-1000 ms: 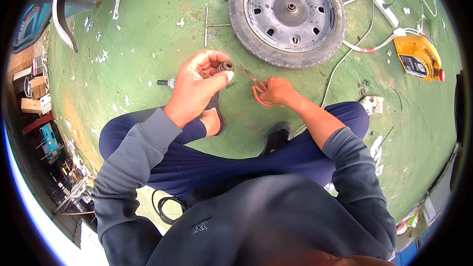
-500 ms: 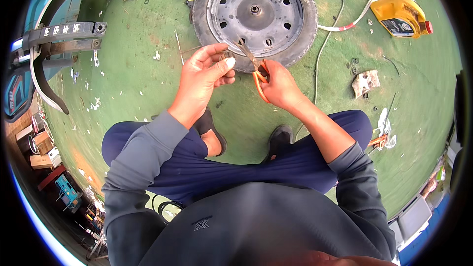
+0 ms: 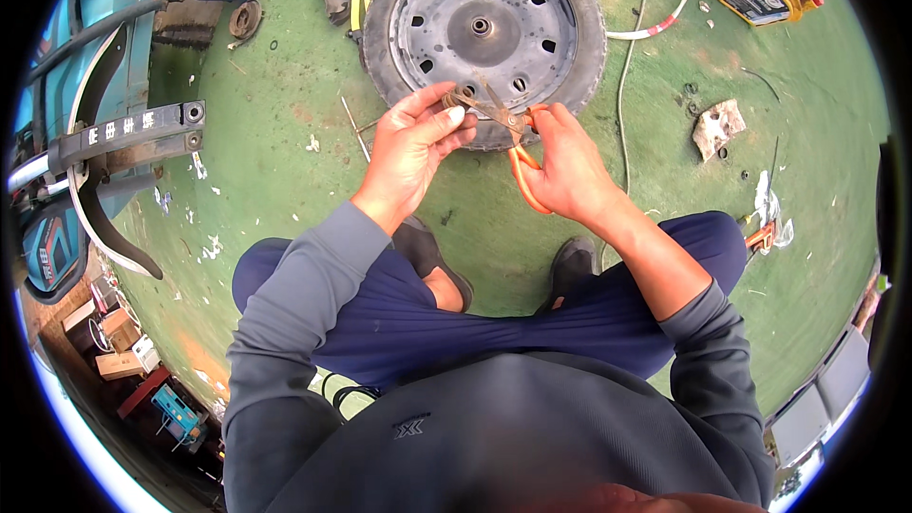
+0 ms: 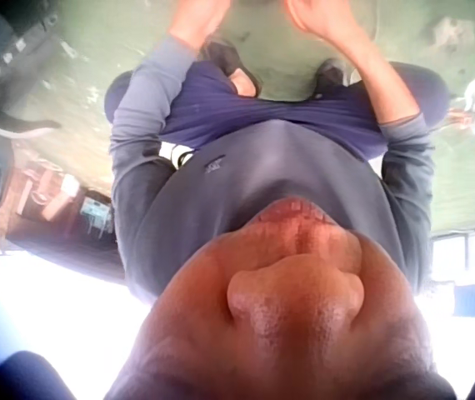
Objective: The person sits on the floor and works on a small tire, using pliers to remove a wire from the rim and then inserting a small metal piece into the center hub. The person then lifts the tire and attaches a metal fender to it.
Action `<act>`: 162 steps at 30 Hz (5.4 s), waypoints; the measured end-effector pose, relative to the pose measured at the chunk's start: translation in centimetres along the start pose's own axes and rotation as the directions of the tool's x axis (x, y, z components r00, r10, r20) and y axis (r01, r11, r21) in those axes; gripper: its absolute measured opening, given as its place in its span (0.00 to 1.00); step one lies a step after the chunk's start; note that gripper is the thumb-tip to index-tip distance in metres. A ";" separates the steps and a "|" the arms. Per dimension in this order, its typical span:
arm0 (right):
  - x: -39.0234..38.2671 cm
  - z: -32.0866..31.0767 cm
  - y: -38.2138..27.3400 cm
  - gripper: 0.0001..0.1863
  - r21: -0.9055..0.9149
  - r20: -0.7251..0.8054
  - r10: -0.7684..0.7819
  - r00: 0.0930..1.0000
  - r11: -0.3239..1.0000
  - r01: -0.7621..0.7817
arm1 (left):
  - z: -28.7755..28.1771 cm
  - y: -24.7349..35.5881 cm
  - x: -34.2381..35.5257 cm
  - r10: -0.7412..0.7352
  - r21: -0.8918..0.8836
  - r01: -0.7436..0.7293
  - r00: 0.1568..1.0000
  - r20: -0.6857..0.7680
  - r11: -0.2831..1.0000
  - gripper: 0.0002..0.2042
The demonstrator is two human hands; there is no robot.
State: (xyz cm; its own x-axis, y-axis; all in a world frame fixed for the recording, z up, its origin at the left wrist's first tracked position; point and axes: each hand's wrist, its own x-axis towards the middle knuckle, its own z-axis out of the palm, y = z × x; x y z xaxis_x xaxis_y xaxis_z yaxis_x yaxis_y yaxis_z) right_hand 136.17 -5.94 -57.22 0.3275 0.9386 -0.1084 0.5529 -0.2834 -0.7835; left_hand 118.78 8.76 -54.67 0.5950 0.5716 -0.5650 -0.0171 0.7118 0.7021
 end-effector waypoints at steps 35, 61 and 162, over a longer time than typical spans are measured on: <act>1.3 2.2 -0.7 0.17 0.123 0.346 0.092 0.934 0.982 -0.142 | -0.4 -1.7 -0.3 0.113 0.144 -0.095 0.986 -0.123 0.985 0.17; 0.0 3.0 -0.2 0.24 -0.072 0.329 0.043 0.943 0.997 -0.021 | -1.4 -3.4 0.1 0.081 0.255 -0.052 0.991 -0.108 0.966 0.15; -4.0 4.4 8.3 0.11 -0.532 0.536 0.266 0.802 0.843 0.075 | 0.4 -0.9 6.4 0.083 0.536 0.095 0.951 -0.298 0.839 0.11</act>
State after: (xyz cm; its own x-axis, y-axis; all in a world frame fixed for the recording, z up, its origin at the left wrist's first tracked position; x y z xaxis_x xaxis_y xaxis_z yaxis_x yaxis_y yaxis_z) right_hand 136.04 -11.16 -66.00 -0.0007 0.7823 -0.6229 0.8986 -0.2728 -0.3437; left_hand 122.95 11.61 -58.77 0.3249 0.7245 -0.6079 0.4730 0.4321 0.7678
